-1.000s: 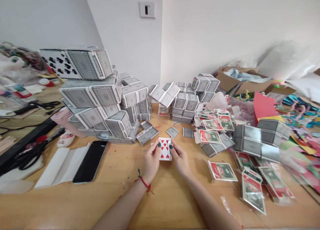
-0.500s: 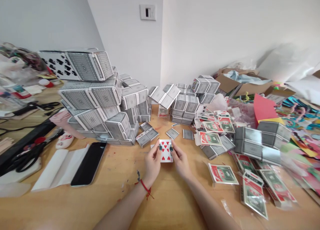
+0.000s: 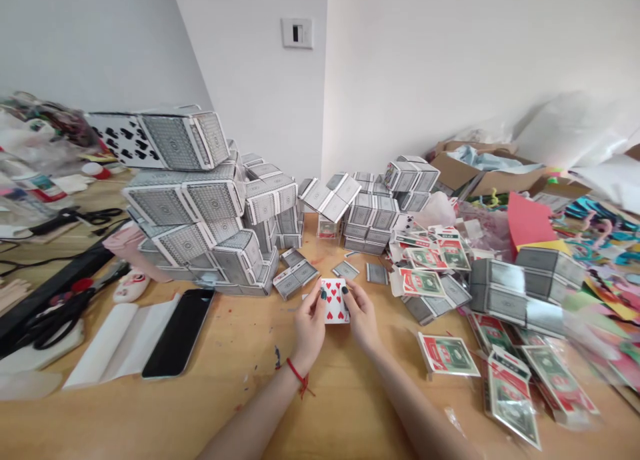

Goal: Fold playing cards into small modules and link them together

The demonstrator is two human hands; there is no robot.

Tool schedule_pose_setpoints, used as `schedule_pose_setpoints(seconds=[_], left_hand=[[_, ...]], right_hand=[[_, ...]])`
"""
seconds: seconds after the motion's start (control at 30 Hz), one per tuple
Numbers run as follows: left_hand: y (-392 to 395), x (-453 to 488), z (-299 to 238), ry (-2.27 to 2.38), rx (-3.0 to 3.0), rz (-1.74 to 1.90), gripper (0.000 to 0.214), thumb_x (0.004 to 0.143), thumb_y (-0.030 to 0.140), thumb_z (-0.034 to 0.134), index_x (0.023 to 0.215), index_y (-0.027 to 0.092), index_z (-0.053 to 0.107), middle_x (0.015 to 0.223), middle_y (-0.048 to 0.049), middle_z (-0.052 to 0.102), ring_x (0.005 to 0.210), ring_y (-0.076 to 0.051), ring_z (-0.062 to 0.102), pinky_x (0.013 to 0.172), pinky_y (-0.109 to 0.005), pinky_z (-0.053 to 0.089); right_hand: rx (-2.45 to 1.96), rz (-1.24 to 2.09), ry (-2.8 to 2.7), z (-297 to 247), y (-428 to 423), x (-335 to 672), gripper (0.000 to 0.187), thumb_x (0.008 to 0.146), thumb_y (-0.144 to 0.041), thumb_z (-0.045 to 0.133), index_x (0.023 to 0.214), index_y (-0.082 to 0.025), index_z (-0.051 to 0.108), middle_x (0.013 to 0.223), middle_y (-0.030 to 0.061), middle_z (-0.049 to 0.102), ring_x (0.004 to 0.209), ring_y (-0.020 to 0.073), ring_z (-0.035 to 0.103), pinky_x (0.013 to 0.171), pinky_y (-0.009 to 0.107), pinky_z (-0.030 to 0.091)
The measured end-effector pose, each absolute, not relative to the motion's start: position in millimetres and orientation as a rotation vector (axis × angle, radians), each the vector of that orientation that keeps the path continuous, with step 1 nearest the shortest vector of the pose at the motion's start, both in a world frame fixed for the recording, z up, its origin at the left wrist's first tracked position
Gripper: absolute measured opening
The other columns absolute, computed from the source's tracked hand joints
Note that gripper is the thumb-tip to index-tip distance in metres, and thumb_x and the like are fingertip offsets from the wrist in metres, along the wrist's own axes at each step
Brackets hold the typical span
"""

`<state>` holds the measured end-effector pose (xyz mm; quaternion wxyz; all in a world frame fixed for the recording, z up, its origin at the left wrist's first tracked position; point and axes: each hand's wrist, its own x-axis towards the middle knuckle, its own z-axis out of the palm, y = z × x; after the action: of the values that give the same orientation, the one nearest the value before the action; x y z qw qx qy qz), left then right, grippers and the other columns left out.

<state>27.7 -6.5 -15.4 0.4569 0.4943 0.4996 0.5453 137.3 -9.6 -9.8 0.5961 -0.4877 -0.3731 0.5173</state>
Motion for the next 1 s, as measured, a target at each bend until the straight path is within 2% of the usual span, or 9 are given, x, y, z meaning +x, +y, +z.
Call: schedule_pose_setpoints(seconds=[0.17, 0.37, 0.6, 0.77, 0.87, 1.0], left_hand=[[10, 33, -7, 1.264, 1.202, 1.387, 0.039, 0.076, 0.021, 0.046, 0.114, 0.018, 0.052, 0.12, -0.008, 0.052, 0.106, -0.02, 0.05, 0.089, -0.03, 0.042], [16, 33, -9, 1.298, 1.211, 1.398, 0.038, 0.076, 0.02, 0.044, 0.114, 0.017, 0.052, 0.12, -0.0075, 0.052, 0.107, -0.019, 0.05, 0.089, -0.03, 0.041], [13, 30, -21, 1.213, 1.153, 1.392, 0.038, 0.074, 0.018, 0.046, 0.111, 0.018, 0.053, 0.118, -0.008, 0.053, 0.108, -0.019, 0.049, 0.089, -0.031, 0.042], [8, 29, -15, 1.16, 0.981, 1.381, 0.036, 0.073, 0.024, 0.05, 0.108, 0.015, 0.051, 0.101, -0.0105, 0.062, 0.086, -0.019, 0.06, 0.067, -0.028, 0.051], [5, 28, -10, 1.153, 0.957, 1.393, 0.031, 0.072, 0.024, 0.051, 0.102, 0.015, 0.052, 0.093, -0.0093, 0.064, 0.079, -0.018, 0.062, 0.061, -0.026, 0.05], [2, 29, -5, 1.146, 0.941, 1.415, 0.027, 0.07, 0.022, 0.052, 0.096, 0.015, 0.052, 0.088, -0.0081, 0.064, 0.076, -0.017, 0.062, 0.061, -0.025, 0.049]], right_hand=[[-1.175, 1.101, -0.941, -7, 7, 136, 0.046, 0.074, -0.036, 0.051, 0.116, -0.018, 0.051, 0.114, 0.0077, 0.055, 0.094, 0.0223, 0.055, 0.076, 0.033, 0.046], [-1.164, 1.057, -0.995, -16, 14, 135, 0.048, 0.075, -0.036, 0.049, 0.119, -0.017, 0.049, 0.117, 0.0077, 0.054, 0.102, 0.0228, 0.051, 0.082, 0.035, 0.043], [-1.146, 1.143, -0.99, -21, 9, 136, 0.048, 0.073, -0.036, 0.052, 0.118, -0.019, 0.049, 0.103, 0.0068, 0.061, 0.084, 0.0208, 0.056, 0.066, 0.03, 0.047], [-1.058, 1.285, -0.933, -17, 1, 134, 0.044, 0.073, -0.036, 0.054, 0.114, -0.022, 0.047, 0.075, 0.0026, 0.062, 0.058, 0.0149, 0.054, 0.052, 0.025, 0.044], [-1.033, 1.311, -0.85, -12, -4, 132, 0.037, 0.072, -0.034, 0.055, 0.106, -0.021, 0.048, 0.067, -0.0014, 0.058, 0.055, 0.0125, 0.051, 0.052, 0.023, 0.042], [-1.062, 1.301, -0.811, -6, -7, 128, 0.029, 0.072, -0.035, 0.054, 0.096, -0.019, 0.051, 0.069, -0.0011, 0.057, 0.057, 0.0124, 0.051, 0.054, 0.023, 0.043]])
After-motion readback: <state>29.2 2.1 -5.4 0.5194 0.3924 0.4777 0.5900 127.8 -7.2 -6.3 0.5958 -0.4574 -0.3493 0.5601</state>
